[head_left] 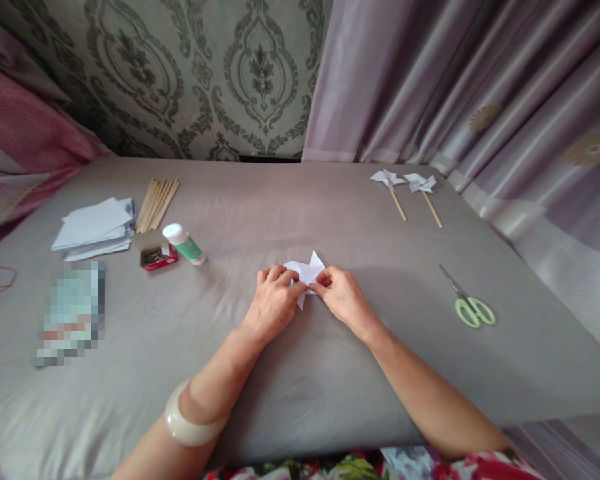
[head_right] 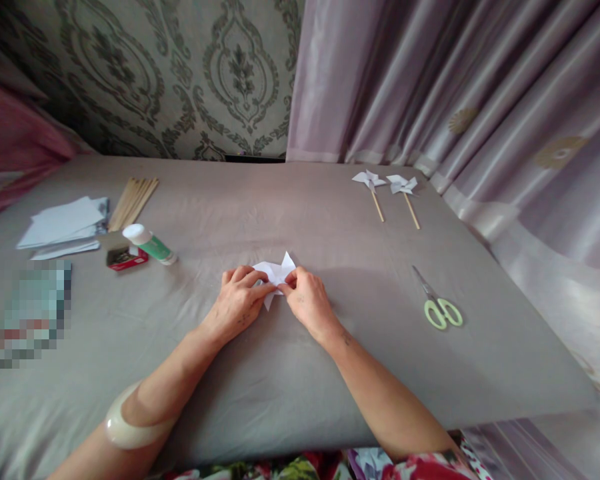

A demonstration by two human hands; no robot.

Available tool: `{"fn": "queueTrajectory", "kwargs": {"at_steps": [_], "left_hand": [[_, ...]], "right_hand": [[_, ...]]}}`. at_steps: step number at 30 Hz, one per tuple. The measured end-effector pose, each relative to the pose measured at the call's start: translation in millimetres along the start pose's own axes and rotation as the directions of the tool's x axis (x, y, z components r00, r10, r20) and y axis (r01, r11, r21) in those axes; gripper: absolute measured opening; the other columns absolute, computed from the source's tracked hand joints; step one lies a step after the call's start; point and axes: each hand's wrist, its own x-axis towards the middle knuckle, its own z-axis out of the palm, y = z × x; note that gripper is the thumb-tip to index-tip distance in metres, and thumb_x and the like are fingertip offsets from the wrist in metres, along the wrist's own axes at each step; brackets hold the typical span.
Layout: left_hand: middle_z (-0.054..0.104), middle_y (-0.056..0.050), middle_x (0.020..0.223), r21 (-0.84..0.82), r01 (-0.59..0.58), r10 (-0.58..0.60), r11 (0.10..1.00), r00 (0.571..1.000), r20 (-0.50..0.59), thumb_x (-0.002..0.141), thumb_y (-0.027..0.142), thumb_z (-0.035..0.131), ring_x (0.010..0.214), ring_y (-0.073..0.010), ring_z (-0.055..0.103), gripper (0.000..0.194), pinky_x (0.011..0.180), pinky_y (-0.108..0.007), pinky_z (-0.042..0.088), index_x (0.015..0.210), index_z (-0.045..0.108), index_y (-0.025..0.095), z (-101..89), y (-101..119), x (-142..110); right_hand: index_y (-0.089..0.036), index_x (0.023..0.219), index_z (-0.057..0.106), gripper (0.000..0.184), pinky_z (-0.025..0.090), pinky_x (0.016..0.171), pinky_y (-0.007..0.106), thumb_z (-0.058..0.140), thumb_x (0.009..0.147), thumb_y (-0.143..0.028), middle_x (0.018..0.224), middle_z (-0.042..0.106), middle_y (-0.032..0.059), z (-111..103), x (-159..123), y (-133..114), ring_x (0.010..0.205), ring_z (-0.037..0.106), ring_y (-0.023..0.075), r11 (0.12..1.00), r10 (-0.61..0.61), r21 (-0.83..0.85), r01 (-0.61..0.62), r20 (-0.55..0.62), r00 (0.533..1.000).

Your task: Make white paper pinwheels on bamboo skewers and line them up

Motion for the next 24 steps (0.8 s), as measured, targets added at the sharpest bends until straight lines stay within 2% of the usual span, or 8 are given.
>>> {"fn": "queueTrajectory", "kwargs": {"at_steps": [19,22,24], "left_hand": [[0.067,-0.004,0.101,0.078,-0.039,0.041,0.996,0.999,-0.025,0.084,0.014,0.055,0.099,-0.0257,0.05,0.023,0.085,-0.044,0.034,0.095,0.071,0.027,-1.4,2,0],[0.068,-0.004,0.099,0.088,-0.045,0.046,0.995,0.999,-0.012,0.084,0.015,0.055,0.098,-0.0262,0.049,0.021,0.084,-0.044,0.034,0.093,0.07,0.025,-4.0,3,1],[0.068,-0.004,0.099,0.093,-0.048,0.049,0.995,0.999,-0.007,0.084,0.016,0.055,0.098,-0.0264,0.049,0.02,0.084,-0.044,0.033,0.092,0.07,0.025,-4.8,4,1]], "right_hand": [[-0.018,0.079,0.065,0.007,0.045,0.066,0.026,0.068,0.076,-0.024,0.075,0.071,0.0045,-4,-3,-8,0.07,0.066,0.0172,0.997,0.011,-0.077,-0.01,0.009,1.0],[-0.019,0.083,0.067,0.007,0.046,0.069,0.026,0.062,0.081,-0.024,0.079,0.071,0.0044,-12,-6,-9,0.072,0.066,0.0168,0.995,-0.049,-0.092,0.049,-0.002,0.999],[-0.019,0.087,0.068,0.013,0.045,0.073,0.027,0.056,0.085,-0.023,0.086,0.071,0.0058,-19,-8,-9,0.076,0.065,0.0168,0.976,-0.152,-0.158,0.148,-0.011,0.988]]}}
